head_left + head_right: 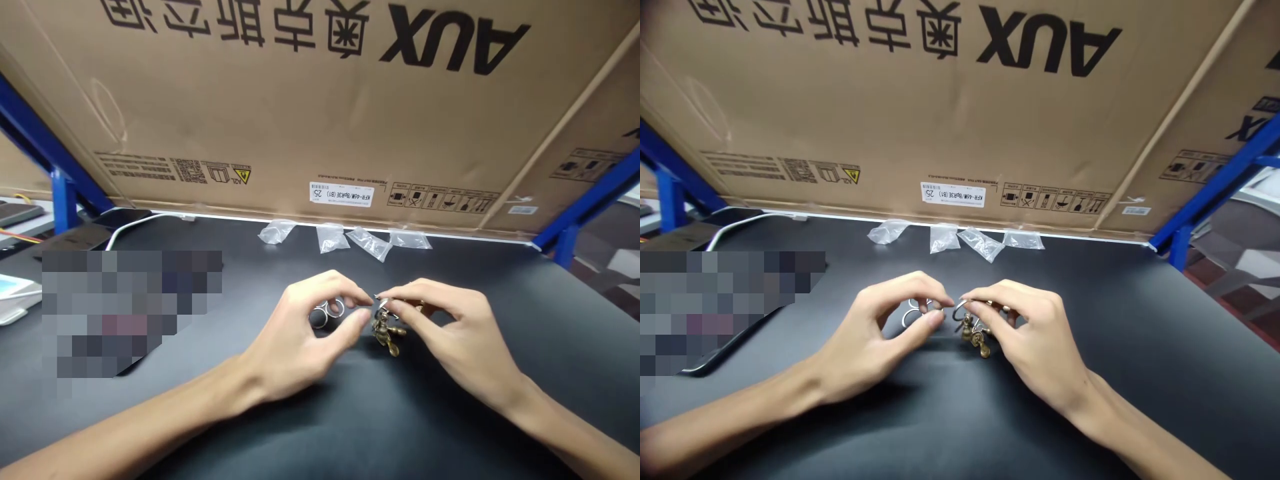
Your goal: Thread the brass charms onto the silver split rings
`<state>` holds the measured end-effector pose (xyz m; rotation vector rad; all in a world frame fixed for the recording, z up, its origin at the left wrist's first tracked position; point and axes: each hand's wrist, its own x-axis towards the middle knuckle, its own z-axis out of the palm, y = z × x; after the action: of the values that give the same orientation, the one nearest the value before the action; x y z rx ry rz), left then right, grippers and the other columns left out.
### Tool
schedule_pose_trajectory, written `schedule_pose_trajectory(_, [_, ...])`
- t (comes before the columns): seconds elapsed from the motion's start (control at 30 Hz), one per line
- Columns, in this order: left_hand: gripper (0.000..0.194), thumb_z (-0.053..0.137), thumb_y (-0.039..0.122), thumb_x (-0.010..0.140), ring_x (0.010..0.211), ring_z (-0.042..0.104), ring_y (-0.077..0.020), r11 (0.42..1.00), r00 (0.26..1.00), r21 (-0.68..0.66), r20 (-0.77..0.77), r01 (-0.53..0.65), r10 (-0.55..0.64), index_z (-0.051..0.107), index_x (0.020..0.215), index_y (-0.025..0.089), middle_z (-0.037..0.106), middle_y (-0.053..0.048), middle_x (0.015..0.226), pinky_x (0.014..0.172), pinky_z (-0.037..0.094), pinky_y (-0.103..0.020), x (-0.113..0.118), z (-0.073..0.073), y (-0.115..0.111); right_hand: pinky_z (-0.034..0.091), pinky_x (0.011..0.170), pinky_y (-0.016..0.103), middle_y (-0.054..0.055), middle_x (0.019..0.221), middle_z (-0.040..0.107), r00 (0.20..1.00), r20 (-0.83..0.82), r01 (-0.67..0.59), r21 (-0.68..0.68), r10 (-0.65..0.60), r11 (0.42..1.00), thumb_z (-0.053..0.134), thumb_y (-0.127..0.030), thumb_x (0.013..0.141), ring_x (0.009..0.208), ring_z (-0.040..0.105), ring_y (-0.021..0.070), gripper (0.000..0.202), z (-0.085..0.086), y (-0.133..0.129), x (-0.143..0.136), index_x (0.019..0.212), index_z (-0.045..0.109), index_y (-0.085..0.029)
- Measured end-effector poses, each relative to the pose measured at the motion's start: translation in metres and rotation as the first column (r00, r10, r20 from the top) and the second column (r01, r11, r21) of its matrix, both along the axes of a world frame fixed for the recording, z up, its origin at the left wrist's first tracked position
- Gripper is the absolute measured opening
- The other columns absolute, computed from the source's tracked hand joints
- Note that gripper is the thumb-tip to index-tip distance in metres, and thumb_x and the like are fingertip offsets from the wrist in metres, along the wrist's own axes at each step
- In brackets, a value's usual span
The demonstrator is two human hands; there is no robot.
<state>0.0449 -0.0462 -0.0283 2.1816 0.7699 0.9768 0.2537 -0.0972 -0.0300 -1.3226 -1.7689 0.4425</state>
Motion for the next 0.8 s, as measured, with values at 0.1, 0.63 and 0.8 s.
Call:
schedule_pose_trajectory(0.1, [0.008, 0.061, 0.023, 0.09, 0.074, 0.061, -0.0127, 0.996, 1.0, -0.083, -0.006, 0.024, -0.025, 0.069, 0.088, 0.02, 0.069, 0.0, 0.084, 0.068, 0.05, -0.025, 0.002, -0.001, -0.003, 0.048, 0.061, 0.026, -0.002, 0.08, 0.073, 1.0, 0.007, -0.021, -0.006, 0.021, 1.0, 0.066, -0.029, 0.09, 0.065, 0.062, 0.0133, 0.011, -0.001, 0.0, -0.002, 0.089, 0.077, -0.027])
schedule_pose_trajectory(0.63, [0.013, 0.052, 0.014, 0.096, 0.074, 0.062, -0.0102, 0.997, 0.992, 0.048, 0.103, 0.068, -0.073, 0.064, 0.095, 0.02, 0.068, 0.001, 0.087, 0.069, 0.05, -0.023, 0.001, -0.008, -0.001, 0.047, 0.077, 0.03, 0.0, 0.088, 0.068, 0.973, -0.021, -0.228, -0.29, 0.231, 0.93, 0.064, -0.04, 0.091, 0.08, 0.058, 0.0168, 0.017, 0.002, -0.002, -0.011, 0.094, 0.07, -0.025])
schedule_pose_trajectory(0.8, [0.016, 0.053, 0.007, 0.094, 0.079, 0.062, -0.0098, 0.974, 0.99, 0.225, 0.123, 0.038, -0.068, 0.063, 0.094, 0.019, 0.067, -0.001, 0.088, 0.073, 0.05, -0.021, -0.001, -0.01, 0.002, 0.047, 0.077, 0.029, 0.0, 0.083, 0.067, 0.956, -0.095, -0.293, -0.327, 0.278, 0.898, 0.059, -0.038, 0.094, 0.076, 0.06, 0.0154, 0.024, 0.006, -0.002, -0.011, 0.079, 0.067, -0.022])
